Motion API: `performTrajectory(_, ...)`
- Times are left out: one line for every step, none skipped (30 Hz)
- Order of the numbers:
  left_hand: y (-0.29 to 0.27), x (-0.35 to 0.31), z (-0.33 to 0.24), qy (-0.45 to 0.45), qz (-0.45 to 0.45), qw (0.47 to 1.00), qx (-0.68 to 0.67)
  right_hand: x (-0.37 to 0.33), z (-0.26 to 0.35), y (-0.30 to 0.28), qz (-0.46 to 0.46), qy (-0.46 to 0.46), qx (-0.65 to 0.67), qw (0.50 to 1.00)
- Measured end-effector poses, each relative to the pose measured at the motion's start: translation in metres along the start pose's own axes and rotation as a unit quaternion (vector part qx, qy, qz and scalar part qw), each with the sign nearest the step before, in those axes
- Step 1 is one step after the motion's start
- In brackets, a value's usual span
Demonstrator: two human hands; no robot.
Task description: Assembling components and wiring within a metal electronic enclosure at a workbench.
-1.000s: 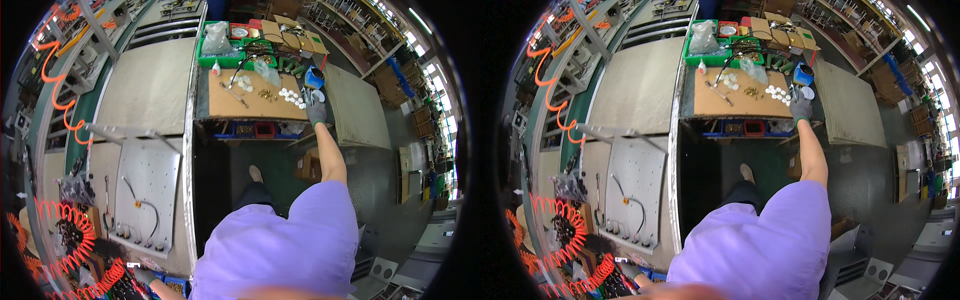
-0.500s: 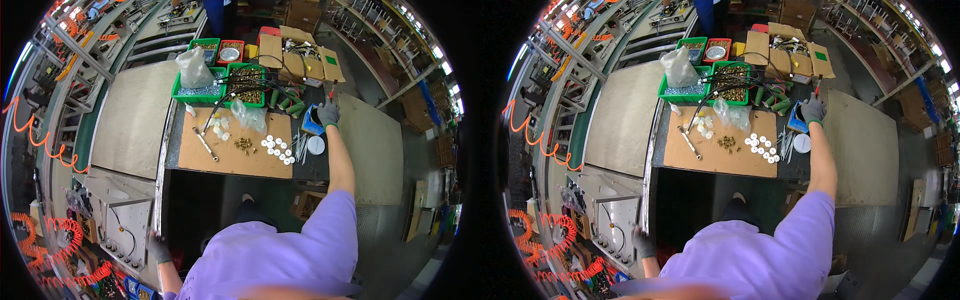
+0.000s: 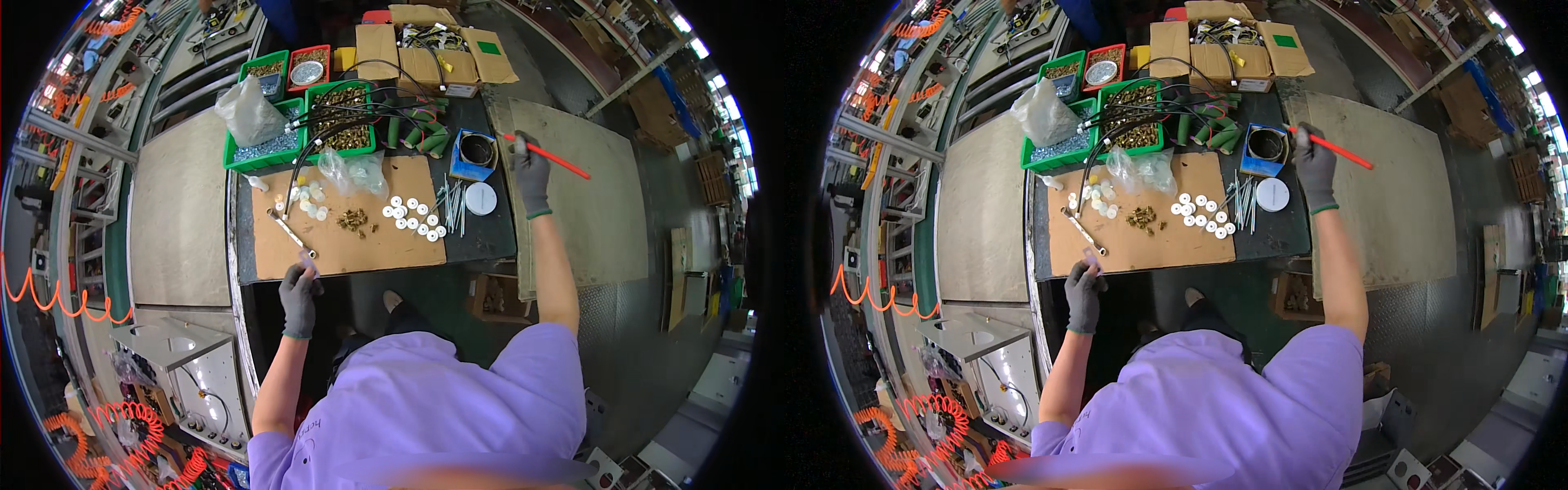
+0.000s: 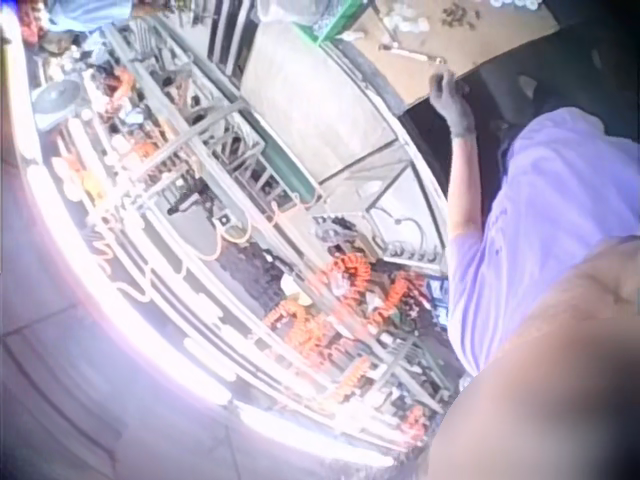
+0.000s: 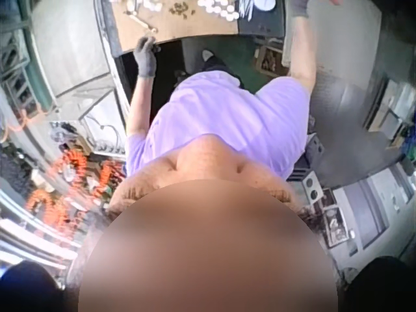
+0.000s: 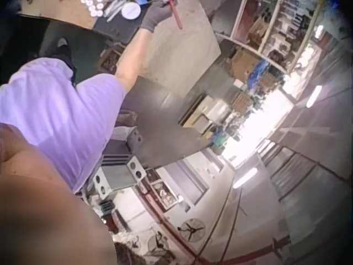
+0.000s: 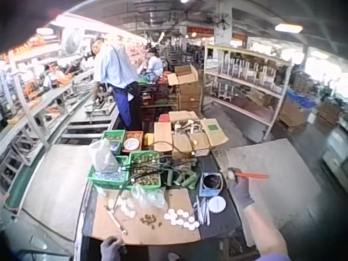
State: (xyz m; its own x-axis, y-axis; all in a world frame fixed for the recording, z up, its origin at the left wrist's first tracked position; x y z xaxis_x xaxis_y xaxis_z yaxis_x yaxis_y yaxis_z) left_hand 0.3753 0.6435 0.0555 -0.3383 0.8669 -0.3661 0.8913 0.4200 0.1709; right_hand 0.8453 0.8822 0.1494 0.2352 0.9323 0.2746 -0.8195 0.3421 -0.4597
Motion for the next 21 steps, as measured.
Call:
performTrajectory(0.009, 0.003, 0.003, -0.01, 0.021, 1.0, 0.002, -0.003, -0.005, 0.007, 0.001, -0.007, -0.014, 1.0)
performTrajectory(0.017, 0.005, 0.003, -0.008, 0.028, 1.0, 0.007, -0.002, -0.022, 0.014, -0.001, -0.006, -0.014, 1.0)
performTrajectory(0.026, 0.006, 0.004, -0.012, 0.036, 0.999, 0.003, 0.001, -0.043, 0.02, -0.012, -0.002, -0.029, 1.0)
performTrajectory(0.03, 0.005, 0.005, -0.015, 0.039, 0.999, 0.0, 0.003, -0.055, 0.026, -0.02, 0.001, -0.041, 0.999)
performTrajectory(0.03, 0.004, 0.006, -0.014, 0.036, 0.999, 0.001, -0.004, -0.037, 0.031, 0.005, 0.09, 0.0, 0.996)
performTrajectory(0.031, 0.003, 0.009, -0.016, 0.041, 0.999, 0.014, -0.001, -0.045, 0.037, 0.008, 0.09, 0.003, 0.996)
performTrajectory(0.031, 0.003, 0.012, -0.017, 0.045, 0.998, 0.027, 0.003, -0.064, 0.047, 0.006, 0.105, 0.009, 0.994)
performTrajectory(0.032, 0.002, 0.014, -0.017, 0.046, 0.998, 0.029, 0.005, -0.078, 0.052, 0.0, 0.121, 0.014, 0.993)
performTrajectory(0.032, 0.002, 0.017, -0.025, 0.048, 0.998, 0.025, 0.004, -0.09, 0.058, -0.004, 0.155, 0.054, 0.986)
performTrajectory(0.033, 0.001, 0.02, -0.034, 0.05, 0.998, 0.022, 0.006, -0.096, 0.062, -0.003, 0.155, 0.056, 0.986)
performTrajectory(0.035, -0.001, 0.02, -0.05, 0.038, 0.998, 0.02, 0.005, -0.105, 0.067, -0.016, 0.179, 0.122, 0.976)
performTrajectory(0.037, -0.003, 0.018, -0.05, 0.037, 0.998, 0.021, 0.003, -0.113, 0.07, -0.029, 0.203, 0.188, 0.961)
performTrajectory(0.04, -0.004, 0.018, -0.056, 0.033, 0.998, 0.014, 0.002, -0.118, 0.07, -0.029, 0.204, 0.189, 0.96)
performTrajectory(0.04, -0.004, 0.018, -0.061, 0.028, 0.998, 0.006, 0.0, -0.122, 0.073, -0.036, 0.225, 0.253, 0.94)
performTrajectory(0.04, -0.003, 0.018, -0.06, 0.027, 0.998, 0.007, -0.004, -0.127, 0.075, -0.045, 0.245, 0.316, 0.916)
performTrajectory(0.042, -0.001, 0.019, -0.059, 0.04, 0.997, 0.009, -0.005, -0.128, 0.071, -0.045, 0.245, 0.317, 0.915)
performTrajectory(0.044, -0.001, 0.019, -0.058, 0.053, 0.997, 0.01, -0.009, -0.131, 0.069, -0.047, 0.261, 0.355, 0.896)
performTrajectory(0.046, 0.0, 0.018, -0.058, 0.053, 0.997, 0.011, -0.014, -0.133, 0.068, -0.05, 0.277, 0.392, 0.876)
performTrajectory(0.05, 0.001, 0.017, -0.06, 0.069, 0.996, 0.001, -0.018, -0.134, 0.064, -0.052, 0.278, 0.392, 0.875)
performTrajectory(0.055, 0.002, 0.015, -0.062, 0.083, 0.995, -0.011, -0.021, -0.125, 0.058, -0.06, 0.278, 0.415, 0.865)
performTrajectory(0.059, 0.002, 0.012, -0.063, 0.082, 0.995, -0.011, -0.025, -0.116, 0.051, -0.068, 0.277, 0.437, 0.853)
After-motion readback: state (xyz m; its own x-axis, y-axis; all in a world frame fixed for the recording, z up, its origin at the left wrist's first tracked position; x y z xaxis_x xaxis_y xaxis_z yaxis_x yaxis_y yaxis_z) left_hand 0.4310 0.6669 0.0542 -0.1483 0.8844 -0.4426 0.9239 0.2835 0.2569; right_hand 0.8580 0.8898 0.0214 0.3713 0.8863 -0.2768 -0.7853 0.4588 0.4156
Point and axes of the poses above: each hand's wrist, its own x-axis towards the middle knuckle, its own y-axis out of the palm, z = x × y, the point moved 9 cm from there along x, towards the middle knuckle, and after that the axes turned 2 degrees about z, right-handed, at the moved point
